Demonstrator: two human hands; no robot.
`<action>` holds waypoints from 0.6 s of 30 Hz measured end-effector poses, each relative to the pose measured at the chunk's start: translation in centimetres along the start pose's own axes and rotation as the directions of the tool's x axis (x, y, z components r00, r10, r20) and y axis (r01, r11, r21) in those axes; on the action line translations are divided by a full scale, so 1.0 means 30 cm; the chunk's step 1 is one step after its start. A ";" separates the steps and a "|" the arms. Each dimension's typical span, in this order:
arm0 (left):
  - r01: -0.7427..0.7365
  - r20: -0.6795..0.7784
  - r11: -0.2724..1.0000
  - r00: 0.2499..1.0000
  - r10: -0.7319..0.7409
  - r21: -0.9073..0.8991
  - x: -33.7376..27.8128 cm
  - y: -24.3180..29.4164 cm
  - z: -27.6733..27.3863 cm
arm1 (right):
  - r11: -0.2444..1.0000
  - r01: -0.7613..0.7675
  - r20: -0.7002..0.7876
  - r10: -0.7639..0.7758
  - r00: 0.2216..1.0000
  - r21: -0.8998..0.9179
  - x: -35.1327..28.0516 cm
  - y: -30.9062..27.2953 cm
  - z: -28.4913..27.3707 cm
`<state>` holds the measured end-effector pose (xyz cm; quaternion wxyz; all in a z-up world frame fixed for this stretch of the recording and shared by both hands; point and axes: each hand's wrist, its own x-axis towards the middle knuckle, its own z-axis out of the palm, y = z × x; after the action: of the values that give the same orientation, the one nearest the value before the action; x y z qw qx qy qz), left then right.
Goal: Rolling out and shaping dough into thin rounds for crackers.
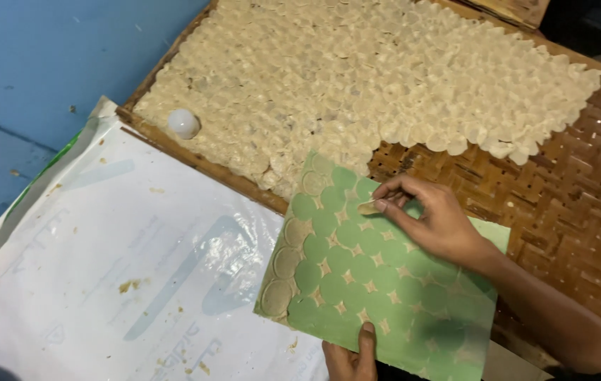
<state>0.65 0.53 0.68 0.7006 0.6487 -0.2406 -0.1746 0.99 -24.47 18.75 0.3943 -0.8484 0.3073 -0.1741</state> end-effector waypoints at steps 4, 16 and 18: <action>0.038 0.007 0.993 0.999 -0.038 -0.107 0.023 0.042 0.017 | 0.952 -0.250 -0.043 0.246 0.968 -0.179 -0.002 0.225 -0.091; 0.087 -0.045 0.992 0.995 -0.092 -0.091 -0.010 -0.027 0.017 | 0.874 -0.079 -0.462 -0.176 0.869 -0.480 0.046 0.483 -0.206; 0.075 -0.025 0.986 0.996 -0.080 -0.150 -0.009 -0.021 0.018 | 0.774 -0.086 -0.477 -0.295 0.828 -0.628 0.044 0.487 -0.203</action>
<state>0.16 0.18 0.05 0.7436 0.6060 -0.1904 -0.2090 -6.91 -36.08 11.32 -0.0260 -0.8594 0.3971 -0.3210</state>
